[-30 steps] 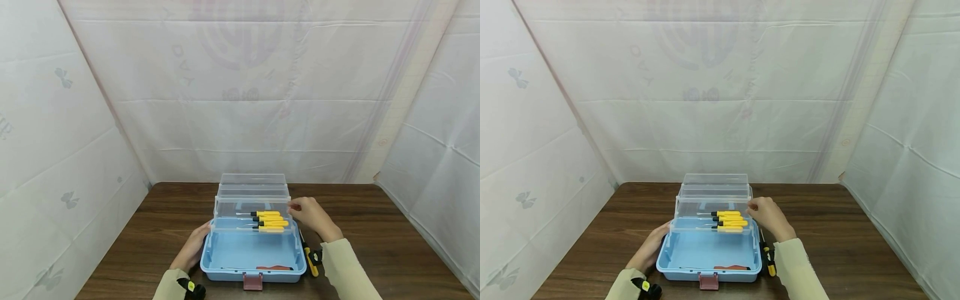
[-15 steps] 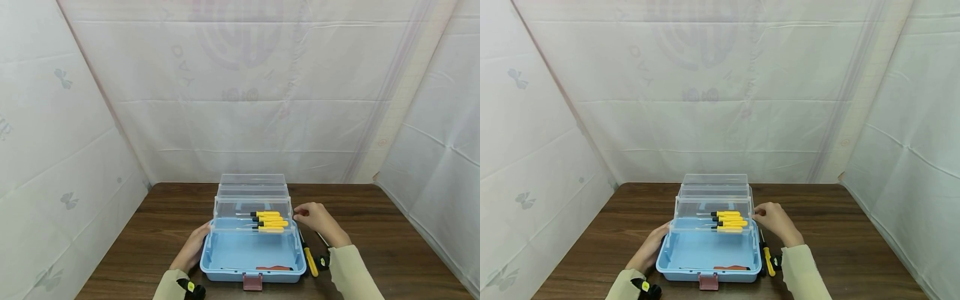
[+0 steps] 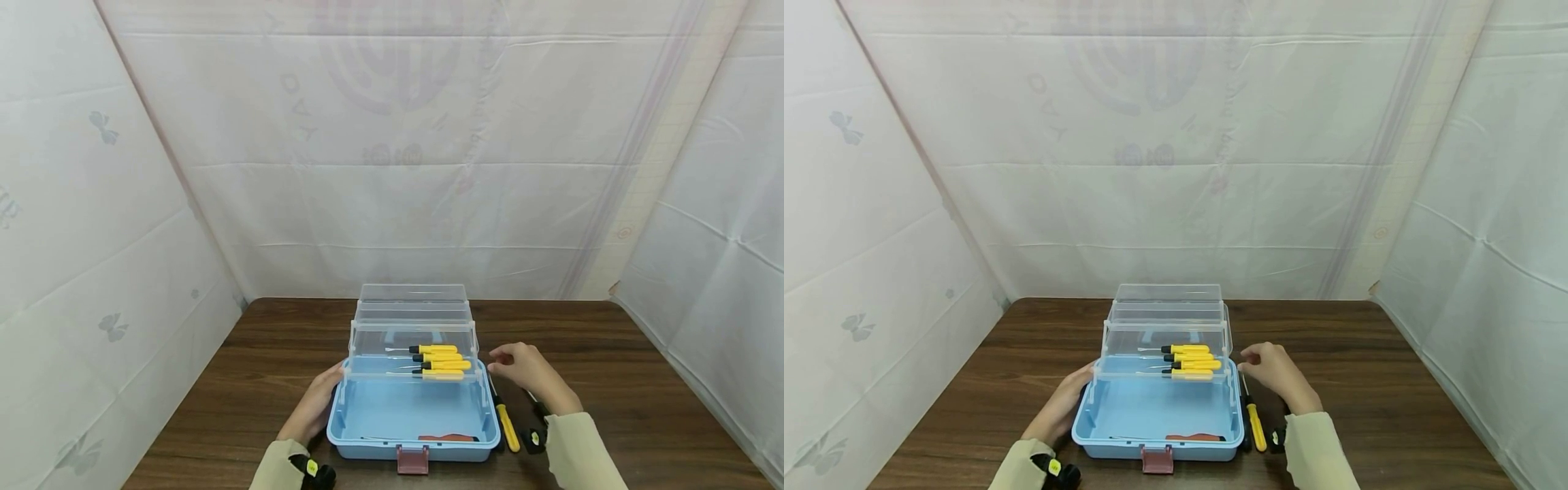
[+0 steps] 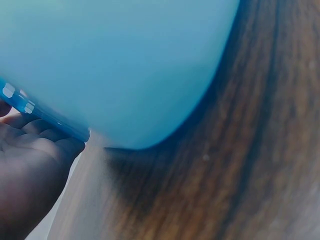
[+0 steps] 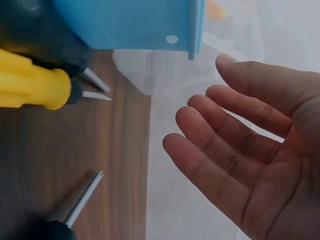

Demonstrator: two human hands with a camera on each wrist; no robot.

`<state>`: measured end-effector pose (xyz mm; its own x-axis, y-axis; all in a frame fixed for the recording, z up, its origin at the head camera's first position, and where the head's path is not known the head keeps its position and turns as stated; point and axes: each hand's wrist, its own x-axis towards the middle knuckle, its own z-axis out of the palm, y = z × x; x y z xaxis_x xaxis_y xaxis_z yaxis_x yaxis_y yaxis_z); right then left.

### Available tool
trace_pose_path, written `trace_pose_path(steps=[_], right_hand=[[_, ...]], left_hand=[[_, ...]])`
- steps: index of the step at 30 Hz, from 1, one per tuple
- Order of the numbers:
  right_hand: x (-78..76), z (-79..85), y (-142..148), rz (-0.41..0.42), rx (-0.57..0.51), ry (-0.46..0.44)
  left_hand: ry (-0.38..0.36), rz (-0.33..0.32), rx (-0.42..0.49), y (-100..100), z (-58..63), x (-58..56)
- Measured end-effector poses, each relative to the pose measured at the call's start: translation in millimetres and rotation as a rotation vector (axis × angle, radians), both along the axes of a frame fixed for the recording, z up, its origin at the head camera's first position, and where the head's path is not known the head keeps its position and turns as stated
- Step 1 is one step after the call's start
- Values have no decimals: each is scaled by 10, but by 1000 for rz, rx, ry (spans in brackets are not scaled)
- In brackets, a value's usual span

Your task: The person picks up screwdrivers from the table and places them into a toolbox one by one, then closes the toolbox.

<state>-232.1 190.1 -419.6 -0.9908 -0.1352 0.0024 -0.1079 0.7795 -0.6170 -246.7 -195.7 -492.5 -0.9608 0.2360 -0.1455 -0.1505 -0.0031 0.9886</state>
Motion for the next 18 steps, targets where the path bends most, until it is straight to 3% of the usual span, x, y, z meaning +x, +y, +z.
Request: trace_pose_path(steps=[18], right_hand=[[52, -182, 95, -27, -5, -93]], left_hand=[[24, -26, 8, -23, -36, -14]])
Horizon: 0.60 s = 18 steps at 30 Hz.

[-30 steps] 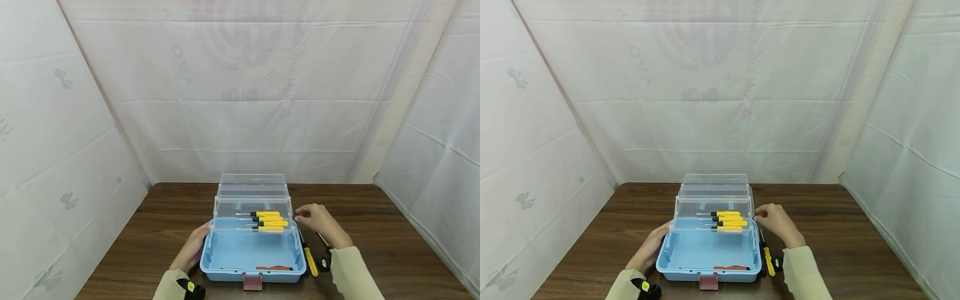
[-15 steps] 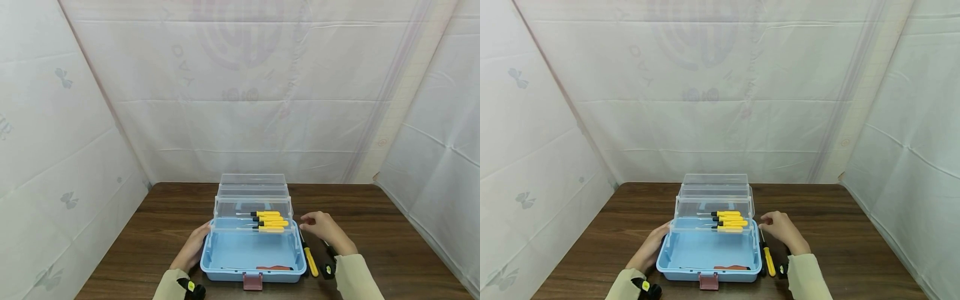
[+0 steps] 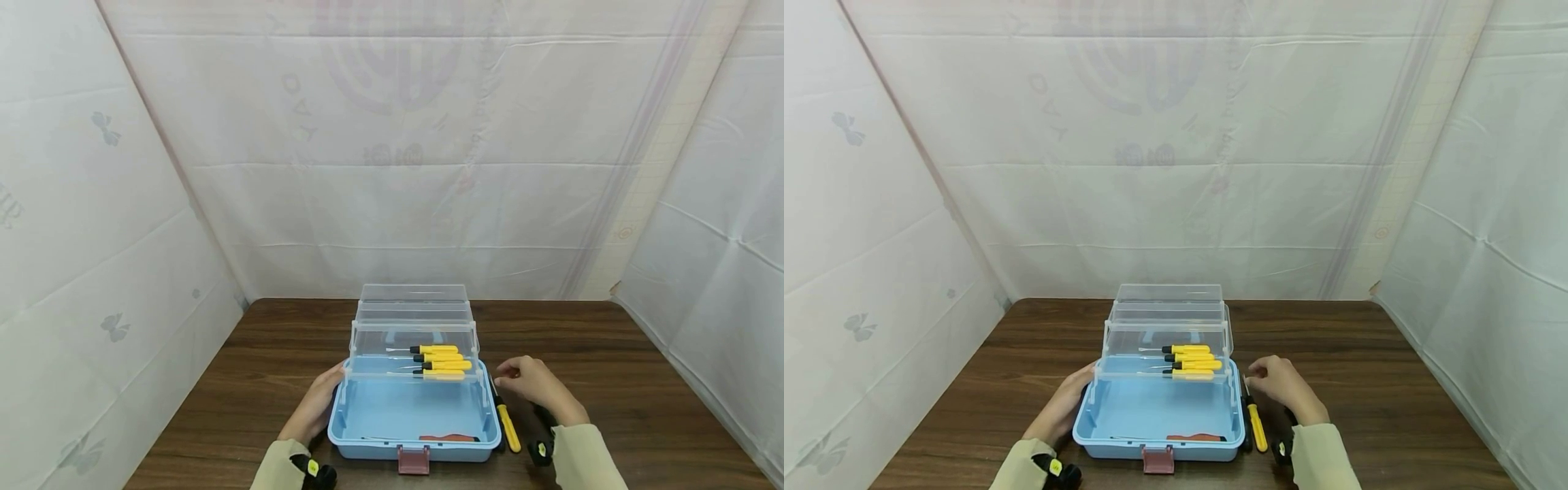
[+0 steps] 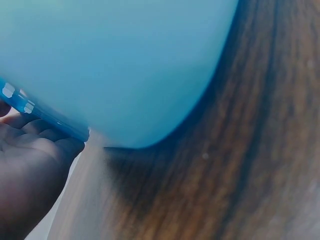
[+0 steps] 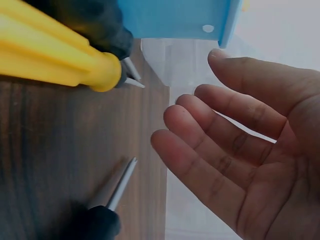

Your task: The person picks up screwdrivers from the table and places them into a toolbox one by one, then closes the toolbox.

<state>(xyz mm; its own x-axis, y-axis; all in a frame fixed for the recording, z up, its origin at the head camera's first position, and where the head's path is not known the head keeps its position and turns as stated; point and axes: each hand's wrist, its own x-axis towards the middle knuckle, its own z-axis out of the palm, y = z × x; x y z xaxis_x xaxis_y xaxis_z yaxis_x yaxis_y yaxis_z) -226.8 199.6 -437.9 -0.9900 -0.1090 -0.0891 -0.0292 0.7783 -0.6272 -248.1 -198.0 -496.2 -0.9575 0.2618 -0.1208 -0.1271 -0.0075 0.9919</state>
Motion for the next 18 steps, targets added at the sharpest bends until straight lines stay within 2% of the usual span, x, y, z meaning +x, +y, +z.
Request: trace_pose_path(steps=[18], right_hand=[[77, -165, 55, -32, -57, -145]], left_hand=[[-7, 10, -6, 4, 2, 1]])
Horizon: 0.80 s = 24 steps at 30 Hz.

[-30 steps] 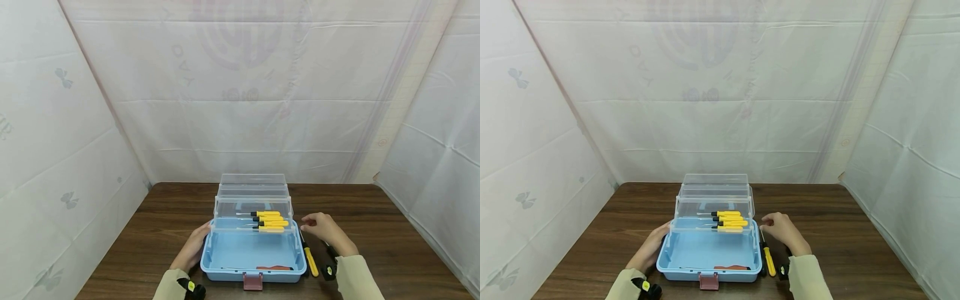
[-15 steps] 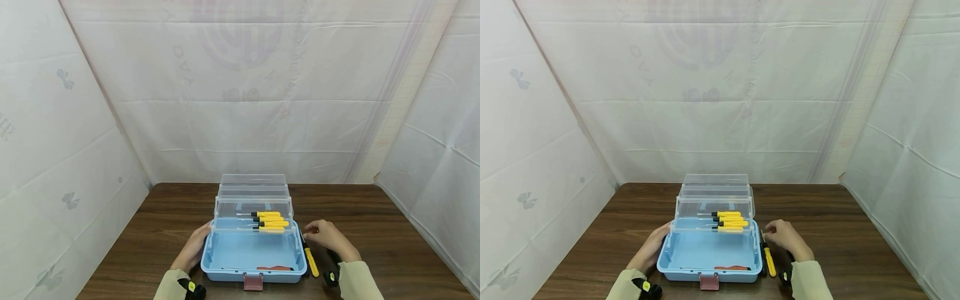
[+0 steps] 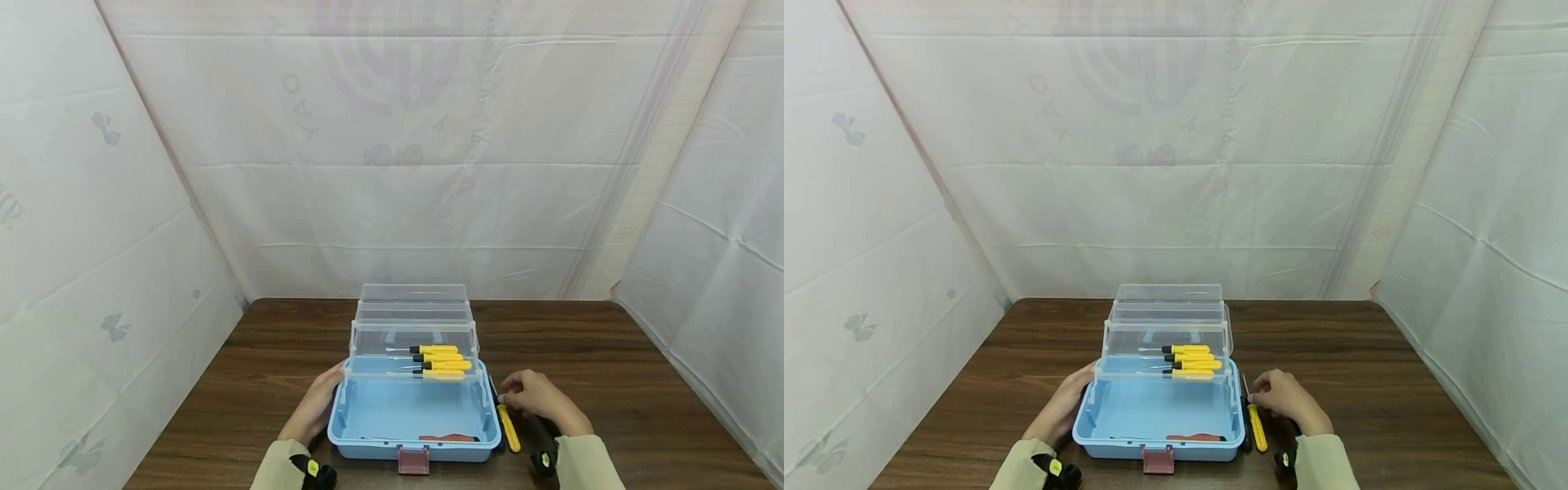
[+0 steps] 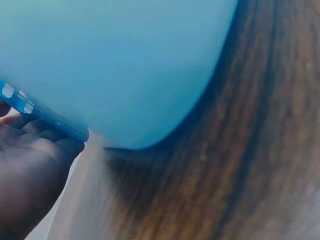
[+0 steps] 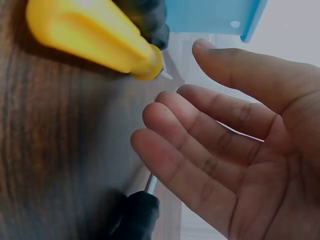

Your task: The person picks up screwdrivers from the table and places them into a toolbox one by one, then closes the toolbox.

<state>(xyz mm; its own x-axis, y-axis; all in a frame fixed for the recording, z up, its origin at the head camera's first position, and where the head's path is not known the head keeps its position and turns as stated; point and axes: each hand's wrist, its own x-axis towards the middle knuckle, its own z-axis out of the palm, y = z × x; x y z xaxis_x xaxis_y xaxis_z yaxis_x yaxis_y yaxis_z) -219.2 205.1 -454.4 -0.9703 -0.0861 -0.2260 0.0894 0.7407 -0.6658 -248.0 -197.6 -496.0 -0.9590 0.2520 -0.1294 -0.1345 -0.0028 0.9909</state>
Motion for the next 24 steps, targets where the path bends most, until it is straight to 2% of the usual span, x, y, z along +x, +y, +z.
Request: trace_pose_path(steps=[24], right_hand=[[48, -85, 0, -6, 7, -27]], left_hand=[[-6, -1, -3, -3, -4, -7]])
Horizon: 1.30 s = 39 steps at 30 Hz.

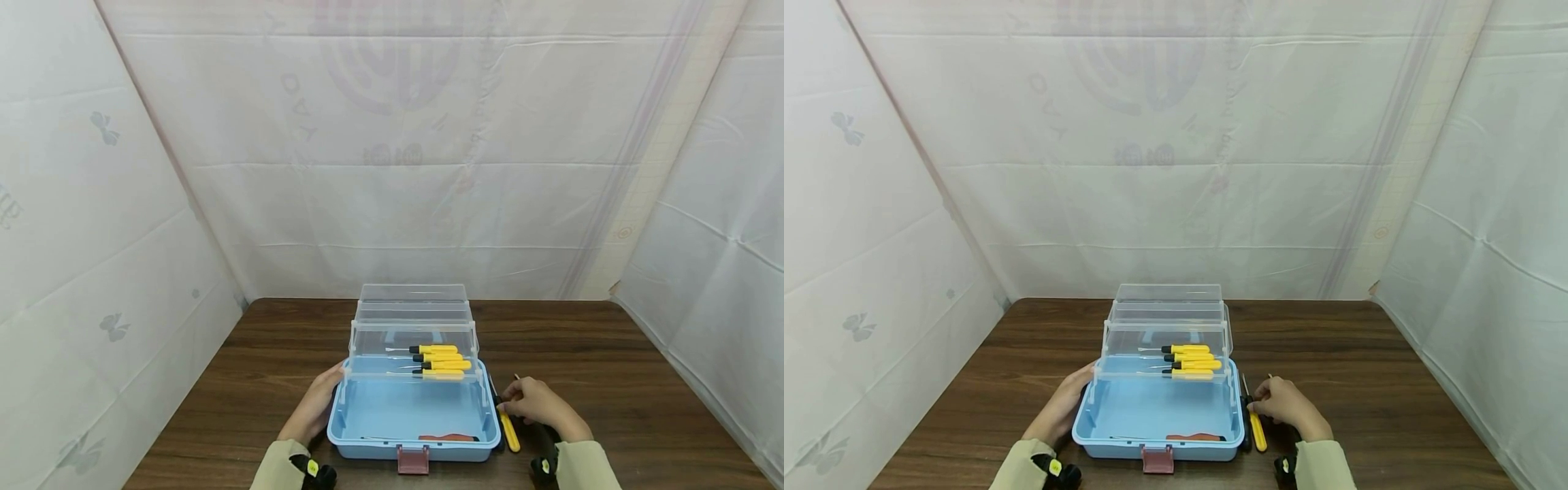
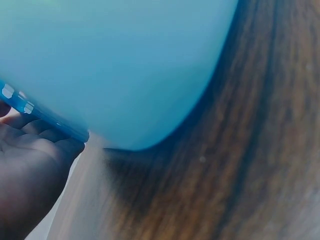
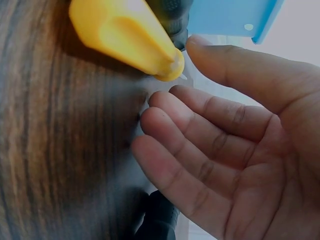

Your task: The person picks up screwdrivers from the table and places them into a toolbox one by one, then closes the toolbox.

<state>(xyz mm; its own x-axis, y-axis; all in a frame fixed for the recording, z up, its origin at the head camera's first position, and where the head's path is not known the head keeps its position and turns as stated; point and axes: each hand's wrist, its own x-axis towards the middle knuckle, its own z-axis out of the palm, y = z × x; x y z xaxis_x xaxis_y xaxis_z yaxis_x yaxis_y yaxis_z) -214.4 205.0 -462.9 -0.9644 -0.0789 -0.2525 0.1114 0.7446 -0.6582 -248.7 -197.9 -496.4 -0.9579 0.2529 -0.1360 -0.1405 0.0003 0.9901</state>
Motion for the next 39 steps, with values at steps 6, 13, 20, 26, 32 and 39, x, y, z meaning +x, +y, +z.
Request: trace_pose_path(steps=[6, 13, 20, 26, 32, 39], right_hand=[[-1, -25, -4, -3, 6, -2], [5, -21, -22, -10, 12, -10], [8, -9, -27, -10, 23, -12], [4, -21, -25, -18, 23, -11], [0, -22, -29, -25, 18, -15], [14, -10, -44, -33, 24, -2]], left_hand=[[4, -2, 2, 3, -1, 1], [5, -3, 6, 5, 2, 4], [0, -7, 16, 1, 0, 7], [-6, -2, 18, 0, 8, 12], [-1, -16, 8, -5, 11, 18], [-7, 4, 13, 0, 13, 15]])
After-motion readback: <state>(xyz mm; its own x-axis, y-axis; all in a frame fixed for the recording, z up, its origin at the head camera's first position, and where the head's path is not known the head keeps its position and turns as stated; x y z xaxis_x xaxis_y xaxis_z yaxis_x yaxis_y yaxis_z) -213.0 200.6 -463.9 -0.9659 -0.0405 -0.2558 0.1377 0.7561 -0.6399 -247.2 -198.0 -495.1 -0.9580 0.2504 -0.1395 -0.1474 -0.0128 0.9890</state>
